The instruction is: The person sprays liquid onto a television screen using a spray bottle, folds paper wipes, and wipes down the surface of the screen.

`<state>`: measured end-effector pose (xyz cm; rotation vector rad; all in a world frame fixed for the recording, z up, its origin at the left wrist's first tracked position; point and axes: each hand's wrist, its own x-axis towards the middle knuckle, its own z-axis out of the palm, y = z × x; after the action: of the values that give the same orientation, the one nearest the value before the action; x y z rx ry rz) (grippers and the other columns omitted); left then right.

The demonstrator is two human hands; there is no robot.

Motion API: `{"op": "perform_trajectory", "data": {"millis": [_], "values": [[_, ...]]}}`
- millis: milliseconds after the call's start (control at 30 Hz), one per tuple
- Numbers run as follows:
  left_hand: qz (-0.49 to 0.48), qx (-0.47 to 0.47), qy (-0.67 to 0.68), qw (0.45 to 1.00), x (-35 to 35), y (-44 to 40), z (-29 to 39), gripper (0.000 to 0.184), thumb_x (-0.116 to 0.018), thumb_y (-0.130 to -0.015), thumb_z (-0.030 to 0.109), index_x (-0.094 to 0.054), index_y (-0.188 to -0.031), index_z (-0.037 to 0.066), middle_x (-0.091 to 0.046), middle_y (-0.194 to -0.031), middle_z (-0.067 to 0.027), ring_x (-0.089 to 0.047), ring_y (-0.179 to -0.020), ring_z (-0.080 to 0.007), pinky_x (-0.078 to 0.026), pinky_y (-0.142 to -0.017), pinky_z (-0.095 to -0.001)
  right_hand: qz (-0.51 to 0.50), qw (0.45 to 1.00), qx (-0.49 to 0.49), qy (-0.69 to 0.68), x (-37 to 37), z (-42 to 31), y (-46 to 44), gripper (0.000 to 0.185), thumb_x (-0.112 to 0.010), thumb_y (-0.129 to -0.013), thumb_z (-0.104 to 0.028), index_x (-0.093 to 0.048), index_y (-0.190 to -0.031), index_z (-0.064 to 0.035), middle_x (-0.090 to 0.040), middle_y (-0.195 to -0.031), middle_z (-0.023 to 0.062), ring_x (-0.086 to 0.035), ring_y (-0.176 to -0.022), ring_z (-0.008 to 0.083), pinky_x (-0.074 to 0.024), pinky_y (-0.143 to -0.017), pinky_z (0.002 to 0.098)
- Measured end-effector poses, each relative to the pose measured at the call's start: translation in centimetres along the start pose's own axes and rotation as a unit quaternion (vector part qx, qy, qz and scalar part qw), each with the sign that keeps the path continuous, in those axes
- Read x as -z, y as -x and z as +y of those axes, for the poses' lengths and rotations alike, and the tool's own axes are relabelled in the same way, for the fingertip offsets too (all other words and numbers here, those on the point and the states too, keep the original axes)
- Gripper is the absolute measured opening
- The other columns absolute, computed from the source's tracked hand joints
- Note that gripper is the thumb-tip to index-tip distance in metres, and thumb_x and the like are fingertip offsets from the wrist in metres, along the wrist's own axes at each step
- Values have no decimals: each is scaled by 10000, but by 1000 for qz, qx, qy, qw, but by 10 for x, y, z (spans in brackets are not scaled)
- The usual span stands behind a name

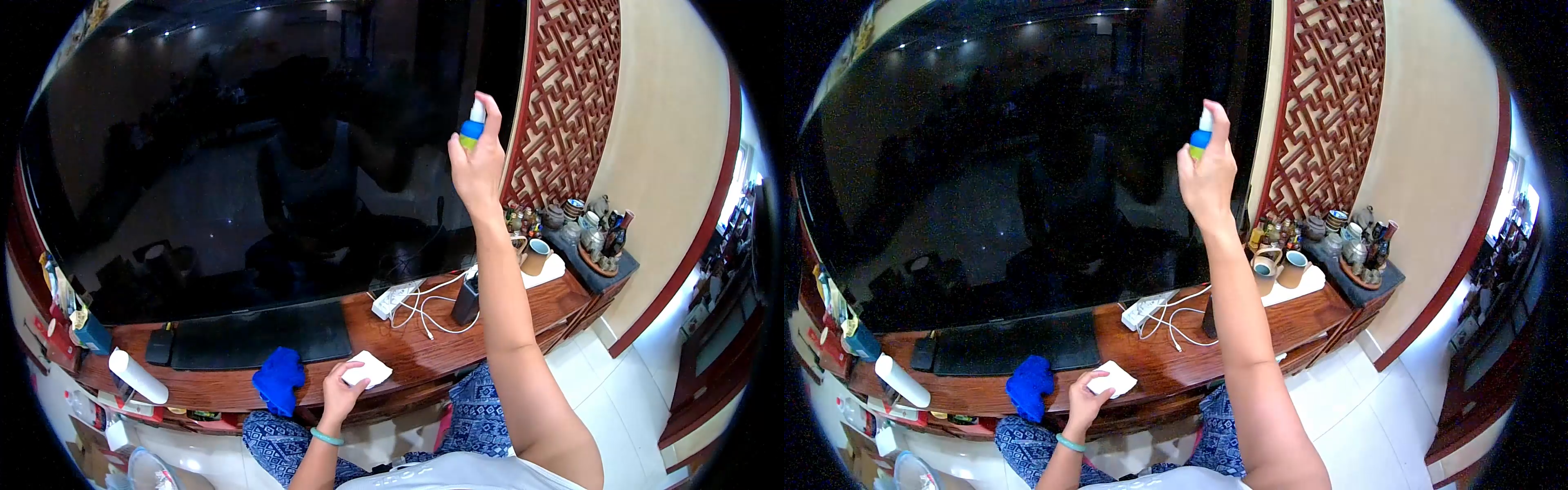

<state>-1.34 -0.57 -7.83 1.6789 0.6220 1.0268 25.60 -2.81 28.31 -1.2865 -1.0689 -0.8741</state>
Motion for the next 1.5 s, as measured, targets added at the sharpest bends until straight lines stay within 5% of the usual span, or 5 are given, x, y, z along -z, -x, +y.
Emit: {"op": "perform_trajectory", "data": {"millis": [467, 800, 1333, 1433, 1500], "values": [[-9, 9, -31, 999, 1, 0, 3, 323, -771, -689, -30, -679, -991, 36, -626, -952, -50, -576, -817, -114, -448, -637, -227, 9, 984, 117, 134, -18, -8, -30, 703, -607, -770, 7, -331, -1371, -229, -546, -877, 218, -615, -651, 428, -540, -607, 495], [-9, -9, -8, 1000, 0, -1, -1, 317, -762, -678, -31, -675, -978, 23, -640, -959, -103, -614, -898, -183, -475, -784, -282, -37, 996, -2, 80, 32, 57, 32, 739, -591, -763, 30, -314, -1398, -229, -569, -939, 239, -586, -843, 467, -482, -734, 527], [-7, 74, 3, 997, 1, 0, -9, 307, -749, -707, -26, -672, -1001, 11, -639, -1001, -98, -611, -901, -158, -481, -771, -265, -164, 966, -124, 154, 38, 59, 143, 721, -626, -742, 29, -367, -1371, -211, -538, -926, 201, -613, -734, 420, -508, -664, 509], [-1, 51, 14, 999, 0, 1, -11, 294, -741, -719, -34, -671, -1002, 6, -636, -1002, -94, -606, -906, -148, -483, -776, -264, -30, 993, -96, 55, 55, 65, 147, 689, -617, -766, 15, -362, -1374, -185, -552, -1076, 232, -595, -888, 450, -505, -746, 493], [-2, 22, -16, 1000, 0, 3, -8, 329, -704, -757, -73, -650, -1068, 18, -650, -924, -29, -598, -764, -64, -466, -612, -199, 36, 990, -128, 43, 81, 63, 147, 723, -627, -759, -8, -300, -1398, -100, -524, -1167, 227, -590, -1004, 373, -476, -858, 440]]}}
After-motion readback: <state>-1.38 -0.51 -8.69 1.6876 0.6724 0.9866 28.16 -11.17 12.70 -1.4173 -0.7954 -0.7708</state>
